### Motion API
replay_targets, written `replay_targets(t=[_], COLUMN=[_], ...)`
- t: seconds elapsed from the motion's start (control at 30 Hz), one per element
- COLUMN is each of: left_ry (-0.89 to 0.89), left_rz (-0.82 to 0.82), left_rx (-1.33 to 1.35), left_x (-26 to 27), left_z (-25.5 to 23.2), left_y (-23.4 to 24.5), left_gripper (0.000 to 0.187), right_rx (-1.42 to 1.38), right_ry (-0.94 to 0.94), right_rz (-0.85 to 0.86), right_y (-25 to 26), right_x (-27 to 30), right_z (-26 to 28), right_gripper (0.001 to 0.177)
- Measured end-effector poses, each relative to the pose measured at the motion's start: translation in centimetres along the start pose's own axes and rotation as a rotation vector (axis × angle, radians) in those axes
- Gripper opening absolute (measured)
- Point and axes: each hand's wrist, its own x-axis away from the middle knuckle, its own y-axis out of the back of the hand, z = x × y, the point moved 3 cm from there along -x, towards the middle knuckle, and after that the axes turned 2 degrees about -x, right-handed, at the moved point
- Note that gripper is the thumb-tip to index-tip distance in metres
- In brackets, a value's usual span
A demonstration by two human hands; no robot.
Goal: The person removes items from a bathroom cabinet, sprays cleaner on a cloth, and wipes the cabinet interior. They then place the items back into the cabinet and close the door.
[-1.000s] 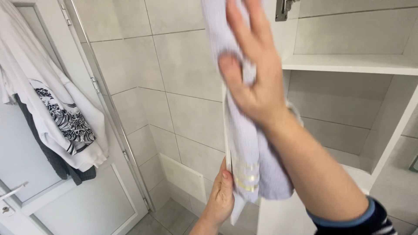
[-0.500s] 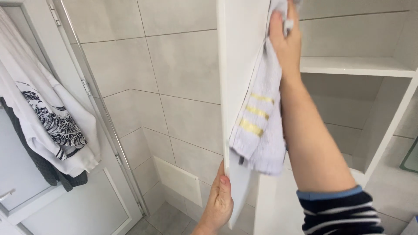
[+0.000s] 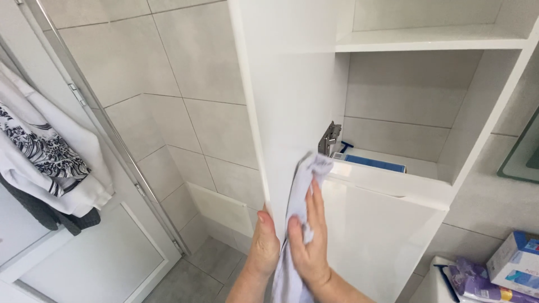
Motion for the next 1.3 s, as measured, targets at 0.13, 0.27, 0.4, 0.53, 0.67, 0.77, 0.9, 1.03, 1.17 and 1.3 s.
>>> replay_targets(t=[0.13, 0.27, 0.4, 0.53, 0.67, 0.77, 0.9, 1.03, 1.17, 1.3], left_ry=[0.055, 0.040, 0.027, 0.083, 0.068, 0.113, 0.081, -0.090, -0.465, -0.500], left_rz=[0.036, 0.038, 0.087, 0.026, 0.051, 0.049, 0.024, -0.224, -0.696, -0.192], left_rx=[0.062, -0.065, 0.084, 0.132, 0.043, 0.138, -0.024, -0.421, -0.673, -0.574], left_x=[1.5, 1.1, 0.8, 2.0, 1.2, 1.3, 1.6, 1.8, 4.7, 0.0], left_z=[2.7, 1.7, 0.9, 4.5, 0.7, 0.9, 1.2, -2.4, -5.7, -6.4], left_y=[0.5, 0.6, 0.0, 1.0, 0.0, -0.1, 0.3, -0.7, -5.6, -12.6], left_gripper=[0.090, 0.092, 0.095, 0.092, 0.092, 0.094, 0.097, 0.092, 0.068, 0.007], right_rx=[-0.009, 0.014, -0.037, 0.038, 0.019, 0.012, 0.171, 0.148, 0.176, 0.315], right_ry=[0.154, -0.014, -0.158, -0.161, 0.035, 0.189, -0.036, -0.233, -0.198, -0.222], right_rz=[0.112, -0.006, -0.113, -0.146, -0.037, 0.009, -0.076, -0.023, -0.055, -0.263], right_y=[0.1, 0.5, 1.0, 0.1, -0.5, 0.1, 1.7, 4.6, 10.6, 18.7], right_x=[2.3, -2.4, -2.9, 3.0, 7.0, 5.4, 2.7, 2.0, 3.0, 3.4], right_z=[-1.2, -3.9, -7.6, -8.7, -3.4, -3.8, -9.1, -8.3, -7.2, -6.7], right_gripper=[0.066, 0.062, 0.061, 0.059, 0.056, 0.054, 0.051, 0.046, 0.045, 0.040])
